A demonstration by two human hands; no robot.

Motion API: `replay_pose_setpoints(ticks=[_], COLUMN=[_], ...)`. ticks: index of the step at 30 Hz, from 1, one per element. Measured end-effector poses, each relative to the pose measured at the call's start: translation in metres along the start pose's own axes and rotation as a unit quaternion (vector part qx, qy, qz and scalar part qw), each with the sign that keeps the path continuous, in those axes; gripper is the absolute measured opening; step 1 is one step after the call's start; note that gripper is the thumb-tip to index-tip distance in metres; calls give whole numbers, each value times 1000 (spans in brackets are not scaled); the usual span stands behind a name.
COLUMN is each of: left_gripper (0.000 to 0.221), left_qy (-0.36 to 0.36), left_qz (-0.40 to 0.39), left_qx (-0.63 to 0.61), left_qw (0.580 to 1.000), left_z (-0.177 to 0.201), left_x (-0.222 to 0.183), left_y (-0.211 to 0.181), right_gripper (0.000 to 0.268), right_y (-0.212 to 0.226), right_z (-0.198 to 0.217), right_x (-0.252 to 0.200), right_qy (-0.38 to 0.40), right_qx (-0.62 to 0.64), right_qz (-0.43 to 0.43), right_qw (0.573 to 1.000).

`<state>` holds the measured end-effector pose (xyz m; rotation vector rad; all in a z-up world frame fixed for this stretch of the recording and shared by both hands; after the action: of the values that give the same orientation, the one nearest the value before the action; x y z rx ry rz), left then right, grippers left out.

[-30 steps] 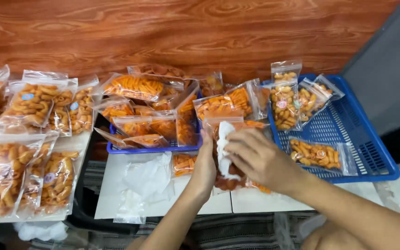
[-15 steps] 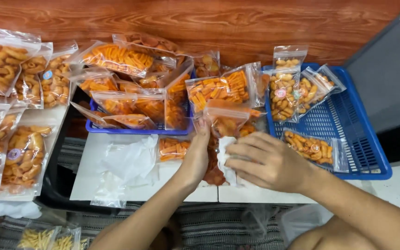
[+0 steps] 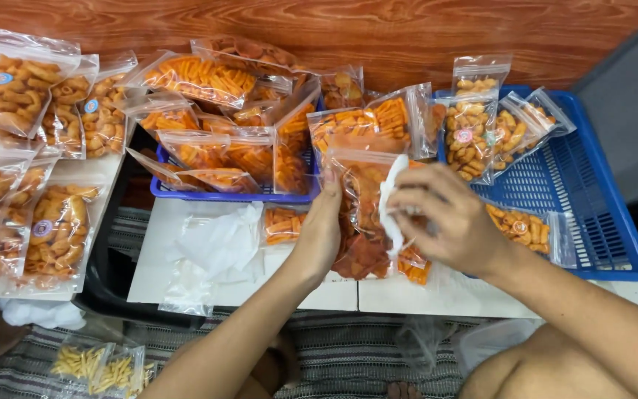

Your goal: The person sits on the floor and wipes the exterior of multiple clear plastic bags containing orange snacks using a white tissue. They pick up each bag, wipe it, and place it into a blue basket. The person handles both small and larger snack bags, moving them from a pile on the table to the basket.

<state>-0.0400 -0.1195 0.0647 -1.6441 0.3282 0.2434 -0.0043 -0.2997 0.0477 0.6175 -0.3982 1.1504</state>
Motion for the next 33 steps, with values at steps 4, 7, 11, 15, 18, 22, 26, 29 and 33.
replay_pose_setpoints(ticks=[4, 7, 11, 15, 18, 22, 26, 29, 33], left_gripper=[91, 83, 77, 89, 86, 87, 90, 86, 67], left_qy=[43, 52, 88, 108, 106, 44, 5, 7, 38], left_qz=[-24, -50, -46, 1, -30, -21, 10, -19, -106], left_qx=[45, 41, 103, 75, 44, 17, -5, -26, 8], left_qw=[998, 997, 990, 991, 993, 999, 1000, 999, 994], left_z=[-4, -5, -9, -7, -7, 18, 27, 24, 21], left_x=[-4, -5, -12, -20, -22, 1, 12, 10, 3], left_y=[-22, -10, -9, -10, -10, 32, 49, 45, 26], right_gripper=[8, 16, 16, 14, 17, 6, 24, 12, 14], right_y=[37, 2, 21, 33, 14, 57, 25, 31, 27], right_z=[-1, 7, 0, -6, -14, -5, -13, -4, -19], right_x=[12, 19, 21, 32, 20, 41, 41, 43, 35], right_qy=[59, -11, -34, 1, -28, 78, 47, 5, 42], right_qx=[-50, 11, -36, -71, -34, -49, 11, 9, -33], right_qz=[175, 29, 50, 161, 98, 232, 121, 88, 129], right_qw=[981, 999, 998, 984, 994, 968, 991, 996, 990])
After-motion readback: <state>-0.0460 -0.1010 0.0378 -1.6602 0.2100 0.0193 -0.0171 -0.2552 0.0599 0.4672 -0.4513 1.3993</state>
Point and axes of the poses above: each hand's wrist, its own x-axis towards the middle knuckle, its own z-axis out of the back of the hand, y = z × x, the point moved 4 cm from there along x, towards the middle knuckle, and after that the axes turned 5 degrees about y, right-handed, at the moved point
